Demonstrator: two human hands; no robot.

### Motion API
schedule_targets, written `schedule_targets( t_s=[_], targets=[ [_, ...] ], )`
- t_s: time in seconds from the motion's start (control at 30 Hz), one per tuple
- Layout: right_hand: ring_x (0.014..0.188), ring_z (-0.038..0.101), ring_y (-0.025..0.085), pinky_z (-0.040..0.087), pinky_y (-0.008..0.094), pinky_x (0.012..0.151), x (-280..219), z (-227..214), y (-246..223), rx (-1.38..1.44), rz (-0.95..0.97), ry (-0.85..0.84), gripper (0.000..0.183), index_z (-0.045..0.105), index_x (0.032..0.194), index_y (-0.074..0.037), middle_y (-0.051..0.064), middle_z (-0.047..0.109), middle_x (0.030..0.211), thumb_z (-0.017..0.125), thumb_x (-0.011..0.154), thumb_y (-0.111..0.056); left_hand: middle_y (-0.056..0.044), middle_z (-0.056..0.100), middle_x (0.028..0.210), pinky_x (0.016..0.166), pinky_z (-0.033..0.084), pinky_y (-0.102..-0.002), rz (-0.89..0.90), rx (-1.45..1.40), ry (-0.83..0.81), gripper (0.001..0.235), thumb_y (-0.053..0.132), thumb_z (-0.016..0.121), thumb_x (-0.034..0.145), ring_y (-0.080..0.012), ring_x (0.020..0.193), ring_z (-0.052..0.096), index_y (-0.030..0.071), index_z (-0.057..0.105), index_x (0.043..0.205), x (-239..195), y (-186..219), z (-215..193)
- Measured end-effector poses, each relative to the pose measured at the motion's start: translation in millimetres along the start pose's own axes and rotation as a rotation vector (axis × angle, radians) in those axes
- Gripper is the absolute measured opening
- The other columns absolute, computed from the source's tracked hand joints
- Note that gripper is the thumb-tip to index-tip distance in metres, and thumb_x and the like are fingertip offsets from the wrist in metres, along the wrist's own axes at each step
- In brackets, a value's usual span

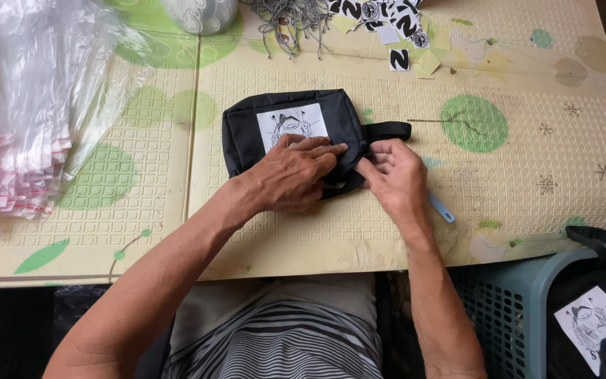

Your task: The person cleans a black shoulder bag using a small blue brush, focusing on the zipper and the front surface. They then attach a metal chain and a small white tag to the bag's zipper pull.

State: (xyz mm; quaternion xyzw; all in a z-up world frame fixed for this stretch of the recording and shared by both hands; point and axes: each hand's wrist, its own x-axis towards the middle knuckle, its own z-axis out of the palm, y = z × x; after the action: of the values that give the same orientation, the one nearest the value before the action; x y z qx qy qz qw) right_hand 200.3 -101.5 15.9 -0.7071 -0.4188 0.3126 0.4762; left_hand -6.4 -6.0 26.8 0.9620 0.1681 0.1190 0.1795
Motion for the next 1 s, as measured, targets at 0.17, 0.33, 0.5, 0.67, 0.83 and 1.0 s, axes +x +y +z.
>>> schedule_targets(
  t_s=[0.17, 0.33, 0.5, 0.67, 0.83, 1.0],
  targets=[
    [0.082, 0.073, 0.022, 0.067, 0.033, 0.064, -24.3, -8.5, 3.4, 0.054, -0.017, -0.053, 0.038, 0.056, 0.123, 0.009, 0.023, 0.071, 0.099, 0.072, 0.099, -0.015, -0.011, 0.065, 0.139, 0.107, 0.039, -0.06, 0.018, -0.009, 0.024, 0.02, 0.02, 0.061, 0.083, -0.0315, 0.14, 0.05, 0.011, 0.062, 0.101, -1.2, -4.7, -0.4],
    [0.055, 0.069, 0.017, 0.06, 0.026, 0.049, -39.5, 16.4, -6.8, 0.032, -0.008, -0.021, 0.033, 0.054, 0.114, 0.008, 0.018, 0.071, 0.076, 0.066, 0.101, -0.019, -0.009, 0.065, 0.139, 0.102, 0.039, -0.058, 0.026, -0.019, 0.057, 0.016, 0.021, 0.061, 0.081, -0.0307, 0.141, 0.049, 0.014, 0.06, 0.095, 0.0, -10.3, 11.1],
    [0.052, 0.068, 0.012, 0.057, 0.023, 0.046, -24.8, 21.4, 9.5, -0.079, -0.152, 0.199, 0.006, 0.07, 0.095, -0.001, 0.012, 0.071, 0.067, 0.071, 0.092, -0.006, -0.01, 0.064, 0.142, 0.101, 0.04, -0.06, 0.062, -0.056, 0.069, 0.012, 0.017, 0.063, 0.078, -0.0346, 0.144, 0.045, 0.012, 0.06, 0.089, -0.9, -8.6, 7.8],
    [0.062, 0.071, 0.014, 0.054, 0.027, 0.051, -25.5, 10.0, 7.9, -0.349, -0.266, 0.203, 0.003, 0.077, 0.091, -0.015, 0.004, 0.072, 0.074, 0.078, 0.089, -0.013, -0.01, 0.065, 0.141, 0.103, 0.039, -0.059, 0.061, -0.048, 0.034, 0.011, 0.017, 0.062, 0.08, -0.0328, 0.143, 0.047, 0.014, 0.062, 0.09, 2.1, -6.5, 3.5],
    [0.075, 0.071, 0.028, 0.058, 0.035, 0.062, -43.0, 10.6, -14.4, -0.431, -0.45, 0.21, 0.007, 0.079, 0.101, -0.008, 0.009, 0.068, 0.09, 0.075, 0.098, -0.014, -0.01, 0.065, 0.14, 0.104, 0.036, -0.059, 0.051, -0.106, 0.002, 0.012, 0.021, 0.06, 0.087, -0.0319, 0.142, 0.048, 0.013, 0.061, 0.096, 1.0, -12.6, -2.5],
    [0.067, 0.063, 0.021, 0.054, 0.033, 0.057, -59.8, 30.2, -21.1, -0.467, -0.524, 0.196, 0.009, 0.076, 0.09, -0.013, 0.001, 0.059, 0.083, 0.081, 0.093, -0.02, -0.01, 0.065, 0.14, 0.106, 0.033, -0.059, 0.041, -0.195, 0.008, 0.011, 0.021, 0.058, 0.091, -0.0309, 0.143, 0.047, 0.011, 0.06, 0.096, 1.1, -12.2, -5.8]
  ],
)
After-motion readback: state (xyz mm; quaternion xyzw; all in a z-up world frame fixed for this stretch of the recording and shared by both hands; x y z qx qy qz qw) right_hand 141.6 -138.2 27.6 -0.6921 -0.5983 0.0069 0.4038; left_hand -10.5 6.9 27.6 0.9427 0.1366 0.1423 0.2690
